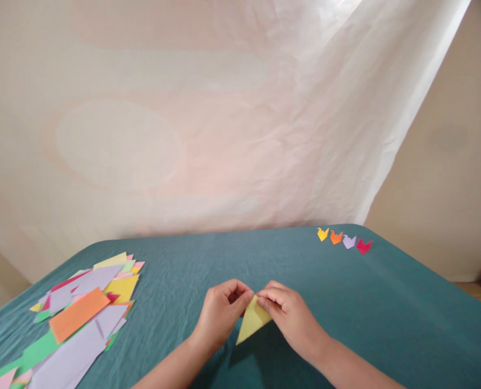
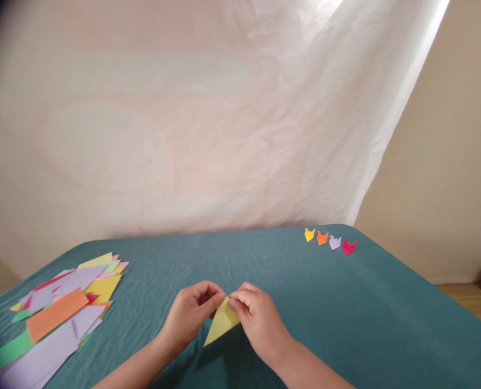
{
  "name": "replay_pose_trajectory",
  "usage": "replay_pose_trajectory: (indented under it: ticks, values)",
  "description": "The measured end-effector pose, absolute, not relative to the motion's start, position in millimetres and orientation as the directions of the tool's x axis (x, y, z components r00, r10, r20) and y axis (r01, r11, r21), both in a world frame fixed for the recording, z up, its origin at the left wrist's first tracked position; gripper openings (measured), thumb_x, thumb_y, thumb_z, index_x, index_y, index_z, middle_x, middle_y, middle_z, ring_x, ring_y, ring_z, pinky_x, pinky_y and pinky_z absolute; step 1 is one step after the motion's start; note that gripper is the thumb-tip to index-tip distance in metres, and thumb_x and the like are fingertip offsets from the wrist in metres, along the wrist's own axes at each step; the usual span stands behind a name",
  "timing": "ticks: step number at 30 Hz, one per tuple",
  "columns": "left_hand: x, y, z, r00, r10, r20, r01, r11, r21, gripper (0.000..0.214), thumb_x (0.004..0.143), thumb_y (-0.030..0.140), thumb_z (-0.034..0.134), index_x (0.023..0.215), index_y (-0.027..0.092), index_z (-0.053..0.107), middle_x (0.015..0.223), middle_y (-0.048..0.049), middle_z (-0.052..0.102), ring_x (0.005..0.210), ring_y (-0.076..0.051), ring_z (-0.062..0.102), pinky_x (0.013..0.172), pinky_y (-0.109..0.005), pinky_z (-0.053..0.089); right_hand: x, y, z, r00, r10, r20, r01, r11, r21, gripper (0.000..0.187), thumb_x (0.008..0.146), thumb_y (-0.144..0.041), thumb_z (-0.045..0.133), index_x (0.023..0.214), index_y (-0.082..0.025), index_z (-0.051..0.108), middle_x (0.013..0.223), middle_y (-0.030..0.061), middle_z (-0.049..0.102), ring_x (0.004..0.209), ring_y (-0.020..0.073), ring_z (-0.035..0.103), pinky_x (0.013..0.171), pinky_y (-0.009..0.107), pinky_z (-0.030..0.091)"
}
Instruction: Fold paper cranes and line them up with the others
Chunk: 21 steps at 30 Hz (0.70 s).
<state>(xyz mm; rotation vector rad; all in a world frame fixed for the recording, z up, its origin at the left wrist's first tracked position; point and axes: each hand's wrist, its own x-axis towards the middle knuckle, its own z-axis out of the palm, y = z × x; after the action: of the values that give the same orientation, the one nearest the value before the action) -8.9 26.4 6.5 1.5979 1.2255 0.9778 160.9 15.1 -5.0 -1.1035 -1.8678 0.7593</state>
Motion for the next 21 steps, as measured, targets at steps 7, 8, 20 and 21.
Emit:
replay_pose_trajectory:
  ticks: [7,8,20,21]
  values:
    - [-8,21,13,0.192,0.941,0.277,0.521,-0.337,0.784,0.021,0.082,0.029,0.055,0.069,0.016,0.065,0.065,-0.0016,0.062,0.061,-0.013,0.055,0.059,-0.021,0.039,160,14,-5,-0.261,0.907,0.331,0.418,0.415,-0.808,0.019,0.088,-0.025,0.053,0.079,-0.02,0.069,0.075,0.0014,0.06,0.071,0.0146,0.057,0.064,0.024,0.041]
    - [-8,20,13,0.197,0.938,0.285,0.527,-0.346,0.776,0.021,0.082,0.029,0.054,0.069,0.016,0.065,0.065,-0.0014,0.062,0.061,-0.013,0.055,0.059,-0.021,0.039,160,14,-5,-0.254,0.911,0.324,0.422,0.406,-0.811,0.019,0.087,-0.025,0.053,0.078,-0.019,0.069,0.074,0.0014,0.06,0.071,0.0145,0.058,0.064,0.024,0.04]
    - [-17,38,4,0.367,0.929,-0.056,0.154,-0.001,0.988,0.026,0.08,0.035,0.058,0.076,0.01,0.066,0.06,-0.0019,0.059,0.053,-0.011,0.051,0.054,-0.022,0.042,162,15,-1,-0.271,0.931,0.246,0.451,0.348,-0.822,0.019,0.085,-0.02,0.054,0.071,-0.017,0.067,0.071,-0.0008,0.058,0.069,0.0114,0.055,0.063,0.021,0.037]
    - [-19,39,4,0.382,0.921,-0.073,0.142,0.02,0.99,0.026,0.078,0.035,0.06,0.077,0.01,0.067,0.061,-0.0026,0.061,0.053,-0.011,0.052,0.055,-0.022,0.042,162,16,0,-0.272,0.932,0.24,0.448,0.343,-0.825,0.019,0.085,-0.021,0.054,0.071,-0.017,0.067,0.071,-0.0009,0.058,0.069,0.0113,0.055,0.062,0.021,0.037]
